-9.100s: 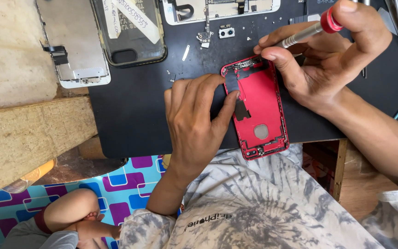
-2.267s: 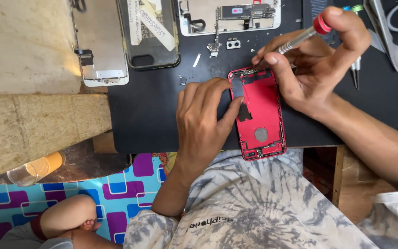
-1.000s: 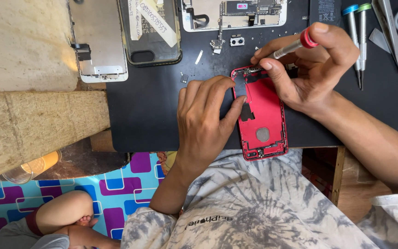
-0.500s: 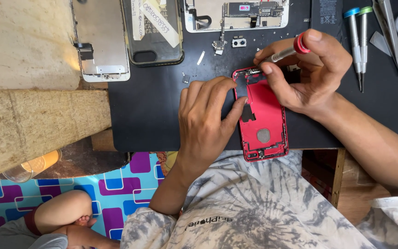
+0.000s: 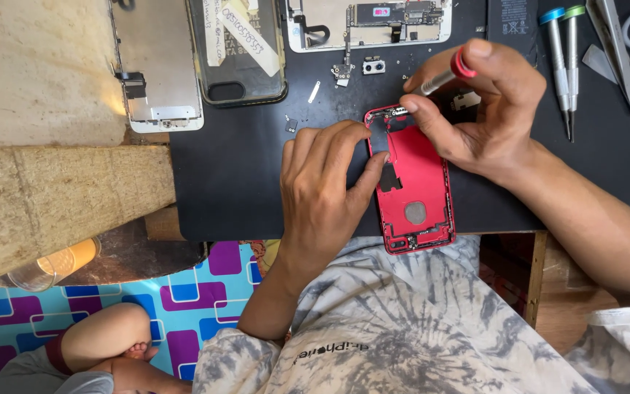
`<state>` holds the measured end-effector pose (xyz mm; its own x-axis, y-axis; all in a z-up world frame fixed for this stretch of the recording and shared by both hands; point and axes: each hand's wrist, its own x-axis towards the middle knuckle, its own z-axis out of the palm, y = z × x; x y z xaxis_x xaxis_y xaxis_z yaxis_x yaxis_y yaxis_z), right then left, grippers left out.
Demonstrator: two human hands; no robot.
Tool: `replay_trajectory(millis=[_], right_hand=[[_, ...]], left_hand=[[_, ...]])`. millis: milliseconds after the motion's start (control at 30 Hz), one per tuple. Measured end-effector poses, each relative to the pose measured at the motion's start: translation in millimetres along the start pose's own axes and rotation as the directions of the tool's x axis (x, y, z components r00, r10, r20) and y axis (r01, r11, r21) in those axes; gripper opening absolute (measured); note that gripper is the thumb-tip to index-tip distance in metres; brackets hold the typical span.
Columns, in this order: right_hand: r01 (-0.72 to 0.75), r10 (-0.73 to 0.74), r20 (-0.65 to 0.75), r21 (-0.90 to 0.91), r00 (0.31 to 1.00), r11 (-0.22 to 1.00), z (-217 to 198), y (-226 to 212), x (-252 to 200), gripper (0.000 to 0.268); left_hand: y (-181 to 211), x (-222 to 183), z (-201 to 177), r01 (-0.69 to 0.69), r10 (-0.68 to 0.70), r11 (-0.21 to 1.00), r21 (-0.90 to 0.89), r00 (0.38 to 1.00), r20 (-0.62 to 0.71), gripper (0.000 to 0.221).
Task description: Assembling internal components into a mobile phone chassis using a screwdriver and tweezers.
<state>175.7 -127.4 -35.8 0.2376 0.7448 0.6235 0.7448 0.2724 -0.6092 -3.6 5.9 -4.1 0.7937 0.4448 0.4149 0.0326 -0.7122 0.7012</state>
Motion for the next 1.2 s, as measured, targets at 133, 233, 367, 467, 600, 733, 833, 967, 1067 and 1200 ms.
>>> replay_trajectory(millis=[133,233,367,467,600,733,833,967,1067,1200], right_hand=[[-0.021,0.020,0.033,0.019,0.999,1.000,-3.5,-3.7,6.8,0.081],[-0.012,0.013,0.016,-0.028,1.000,1.000,-2.7,-1.1,5.9,0.086],[0.028,-0.028,0.022,0.016,0.999,0.999,-3.1,1.2,7.1,0.082],[0.043,-0.043,0.022,-0.034,0.999,0.998,-4.3,0.0,9.2,0.082],[0.042,-0.042,-0.006,-0.031,0.999,0.999,-1.9,-0.1,9.1,0.082],[0.064,-0.063,0.026,-0.024,0.998,0.998,-3.6,0.7,10.0,0.081],[0.060,-0.061,-0.015,-0.026,0.998,0.998,-2.5,1.5,9.4,0.082],[0.096,-0.097,-0.009,-0.070,0.995,0.993,-2.5,2.4,7.9,0.079],[0.081,-0.081,0.004,-0.089,0.997,0.993,-2.4,2.9,5.4,0.079],[0.118,-0.116,0.026,-0.100,0.993,0.988,-1.9,-2.3,11.4,0.077]], left_hand=[[1.4,0.7,-0.8,-0.002,0.002,1.000,-0.004,1.000,-0.001,0.031],[1.4,1.0,-0.8,-0.006,0.006,1.000,-0.001,1.000,0.002,0.031],[1.4,0.6,0.3,-0.006,0.006,1.000,0.005,1.000,0.002,0.030],[1.1,-0.6,0.5,-0.011,0.011,1.000,0.014,1.000,-0.006,0.032],[-0.3,-1.9,2.0,-0.012,0.012,1.000,0.021,1.000,-0.006,0.033],[0.0,-2.1,1.9,-0.015,0.015,1.000,0.027,1.000,-0.007,0.033],[-0.3,-2.0,2.2,-0.014,0.014,0.999,0.031,1.000,-0.004,0.032],[-0.5,-2.6,2.1,-0.021,0.021,0.999,0.036,1.000,-0.007,0.033],[-0.6,-2.6,1.5,-0.023,0.024,0.999,0.035,1.000,-0.005,0.033],[1.2,-1.8,1.0,-0.027,0.027,0.999,0.036,1.000,-0.006,0.032]])
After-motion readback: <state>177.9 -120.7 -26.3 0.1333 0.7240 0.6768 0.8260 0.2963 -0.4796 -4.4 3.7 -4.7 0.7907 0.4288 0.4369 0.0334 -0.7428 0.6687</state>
